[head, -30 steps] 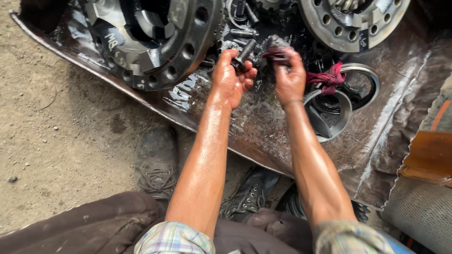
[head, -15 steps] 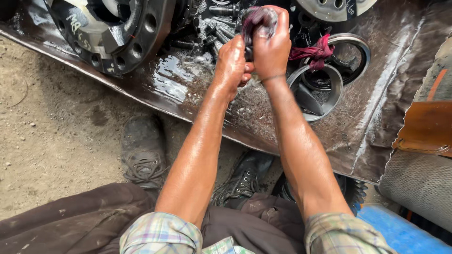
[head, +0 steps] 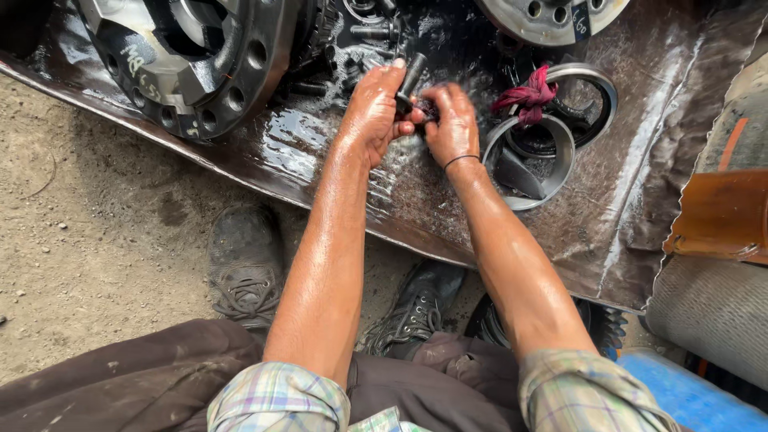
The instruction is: The person cleans various mechanical parts, including gears, bolts, and a large metal housing, using a rag. They wipe the components individually over a metal tray containing a dark liquid, handling each item to remove grime and oil.
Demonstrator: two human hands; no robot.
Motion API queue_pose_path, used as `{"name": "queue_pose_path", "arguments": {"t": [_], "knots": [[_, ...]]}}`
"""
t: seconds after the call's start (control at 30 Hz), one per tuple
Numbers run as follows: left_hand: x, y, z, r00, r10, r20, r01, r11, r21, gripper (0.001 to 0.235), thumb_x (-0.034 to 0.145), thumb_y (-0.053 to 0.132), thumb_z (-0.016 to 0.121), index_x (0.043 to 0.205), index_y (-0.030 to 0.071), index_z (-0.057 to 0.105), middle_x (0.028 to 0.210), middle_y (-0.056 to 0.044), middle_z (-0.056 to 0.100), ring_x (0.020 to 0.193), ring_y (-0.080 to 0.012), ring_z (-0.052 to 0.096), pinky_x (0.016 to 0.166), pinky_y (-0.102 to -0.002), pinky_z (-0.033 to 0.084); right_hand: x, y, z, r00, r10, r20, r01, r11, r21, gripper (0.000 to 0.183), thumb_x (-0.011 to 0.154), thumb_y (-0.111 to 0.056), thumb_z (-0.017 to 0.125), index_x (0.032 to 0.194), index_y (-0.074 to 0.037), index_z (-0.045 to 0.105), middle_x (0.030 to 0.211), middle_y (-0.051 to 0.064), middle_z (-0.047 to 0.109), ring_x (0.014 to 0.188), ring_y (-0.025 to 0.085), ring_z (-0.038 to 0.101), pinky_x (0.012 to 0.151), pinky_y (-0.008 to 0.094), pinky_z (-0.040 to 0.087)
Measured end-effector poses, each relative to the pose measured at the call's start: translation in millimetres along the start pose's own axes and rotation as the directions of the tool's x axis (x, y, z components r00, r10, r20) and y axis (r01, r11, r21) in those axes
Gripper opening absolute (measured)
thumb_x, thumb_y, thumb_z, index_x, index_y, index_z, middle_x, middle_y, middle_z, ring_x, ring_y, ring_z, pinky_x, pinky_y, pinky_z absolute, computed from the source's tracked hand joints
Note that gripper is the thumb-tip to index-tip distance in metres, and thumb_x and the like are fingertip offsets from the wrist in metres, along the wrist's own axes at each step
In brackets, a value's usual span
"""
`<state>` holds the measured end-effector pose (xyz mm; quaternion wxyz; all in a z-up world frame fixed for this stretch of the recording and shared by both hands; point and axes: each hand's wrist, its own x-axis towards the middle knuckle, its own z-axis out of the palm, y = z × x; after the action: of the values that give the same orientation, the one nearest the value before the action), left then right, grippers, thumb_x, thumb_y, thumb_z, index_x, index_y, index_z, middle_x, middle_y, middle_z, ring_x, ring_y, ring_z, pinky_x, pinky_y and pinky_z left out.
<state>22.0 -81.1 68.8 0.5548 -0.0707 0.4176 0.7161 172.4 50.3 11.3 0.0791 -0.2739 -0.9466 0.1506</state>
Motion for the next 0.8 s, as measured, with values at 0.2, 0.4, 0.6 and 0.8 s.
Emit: {"name": "queue_pose_path", "arguments": {"t": [0.2,0.4,0.6,0.8], "knots": [[14,-2,-20,0.994,-0.059,-0.094,0.056,0.998,-0.034,0.031,0.101,0.034,0.057,0.102,0.003,0.06,0.073,-0.004,0.06,0.052,-0.0104,0.058,0.04,-0.026,0.044,15,-42,-46,0.986,0.065,-0.152,0.084,0.597,0.798,0.034,0.108,0.002,0.056,0.139,-0.012,0.062,0.145,0.011,0.061,0.128,0.023,0.06,0.117,0.036,0.051],[13,-16,-14,0.989,0.026,-0.144,-0.019,0.998,0.053,0.042,0.097,0.044,0.049,0.09,0.004,0.06,0.06,0.001,0.054,0.04,-0.0106,0.043,0.03,-0.029,0.029,15,-88,-46,0.967,-0.183,-0.176,0.252,0.776,0.579,0.063,0.084,0.014,0.049,0.143,-0.006,0.056,0.149,0.015,0.052,0.146,0.031,0.043,0.124,0.042,0.033],[4,-29,-6,0.986,0.136,-0.096,-0.131,0.989,0.062,0.037,0.099,0.043,0.05,0.093,0.007,0.058,0.064,0.003,0.047,0.047,-0.0077,0.044,0.033,-0.026,0.033,39,-59,-9,0.962,0.186,-0.201,-0.031,0.805,0.592,0.048,0.084,0.004,0.047,0.129,-0.011,0.058,0.114,0.004,0.074,0.111,0.021,0.076,0.102,0.033,0.059],[-1,-5,-2,0.995,-0.049,-0.09,0.049,0.999,-0.006,0.028,0.094,0.032,0.051,0.09,0.005,0.055,0.065,-0.005,0.056,0.045,-0.0112,0.052,0.034,-0.025,0.036,71,5,19,0.715,0.693,0.085,-0.49,0.411,0.769,0.027,0.103,-0.015,0.057,0.128,-0.005,0.061,0.102,0.022,0.069,0.081,0.027,0.058,0.076,0.046,0.049]]}}
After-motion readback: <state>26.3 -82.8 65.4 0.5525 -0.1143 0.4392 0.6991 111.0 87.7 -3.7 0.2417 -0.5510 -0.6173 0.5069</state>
